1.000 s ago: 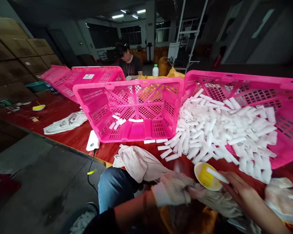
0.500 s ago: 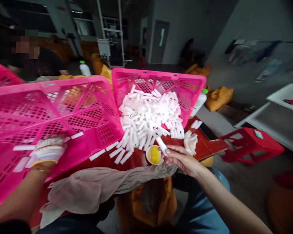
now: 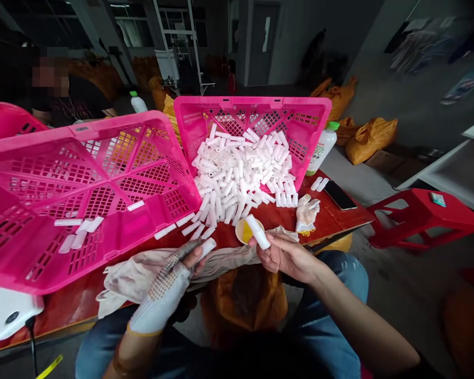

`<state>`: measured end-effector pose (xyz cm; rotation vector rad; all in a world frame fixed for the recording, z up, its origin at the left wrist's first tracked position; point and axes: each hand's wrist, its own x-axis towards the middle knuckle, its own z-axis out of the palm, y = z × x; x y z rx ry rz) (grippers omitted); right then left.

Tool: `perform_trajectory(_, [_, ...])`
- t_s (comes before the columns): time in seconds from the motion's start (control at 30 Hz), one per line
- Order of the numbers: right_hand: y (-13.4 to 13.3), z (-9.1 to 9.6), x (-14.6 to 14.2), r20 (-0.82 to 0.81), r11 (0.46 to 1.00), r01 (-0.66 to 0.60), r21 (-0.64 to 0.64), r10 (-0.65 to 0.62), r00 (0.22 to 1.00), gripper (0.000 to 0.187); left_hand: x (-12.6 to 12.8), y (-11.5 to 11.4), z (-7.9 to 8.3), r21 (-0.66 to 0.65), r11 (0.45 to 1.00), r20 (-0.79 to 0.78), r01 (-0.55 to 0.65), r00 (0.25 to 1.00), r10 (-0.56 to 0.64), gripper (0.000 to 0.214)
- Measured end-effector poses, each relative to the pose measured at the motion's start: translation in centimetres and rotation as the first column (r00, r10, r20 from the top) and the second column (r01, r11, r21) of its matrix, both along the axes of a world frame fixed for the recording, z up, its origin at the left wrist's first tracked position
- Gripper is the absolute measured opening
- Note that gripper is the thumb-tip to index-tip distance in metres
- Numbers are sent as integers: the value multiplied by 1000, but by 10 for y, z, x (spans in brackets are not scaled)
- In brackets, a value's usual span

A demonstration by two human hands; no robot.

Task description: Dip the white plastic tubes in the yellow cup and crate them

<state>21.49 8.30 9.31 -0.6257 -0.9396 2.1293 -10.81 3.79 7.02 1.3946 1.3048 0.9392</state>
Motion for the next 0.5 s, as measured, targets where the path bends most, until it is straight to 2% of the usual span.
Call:
perform_trajectory(0.13, [-10,3,3,-64,997,-60,-46,57,996,42,42,-12,17,-6,999,5,-42,999,42,54])
perform_trajectory(0.3, [-19,4,8,1,1000,-16,4,16,1000,41,74,3,42,-98,994,122,-53,990,65,36])
perform_trajectory(0.4, [-21,4,11,143,987,51,151,-73,987,34,86,8,47,-152,985,200,-80,974,110,32])
perform_trajectory(0.5, [-21,10,15,341,925,23,379,-163,926,33,89,7,47,-164,981,206,-100,969,134,31])
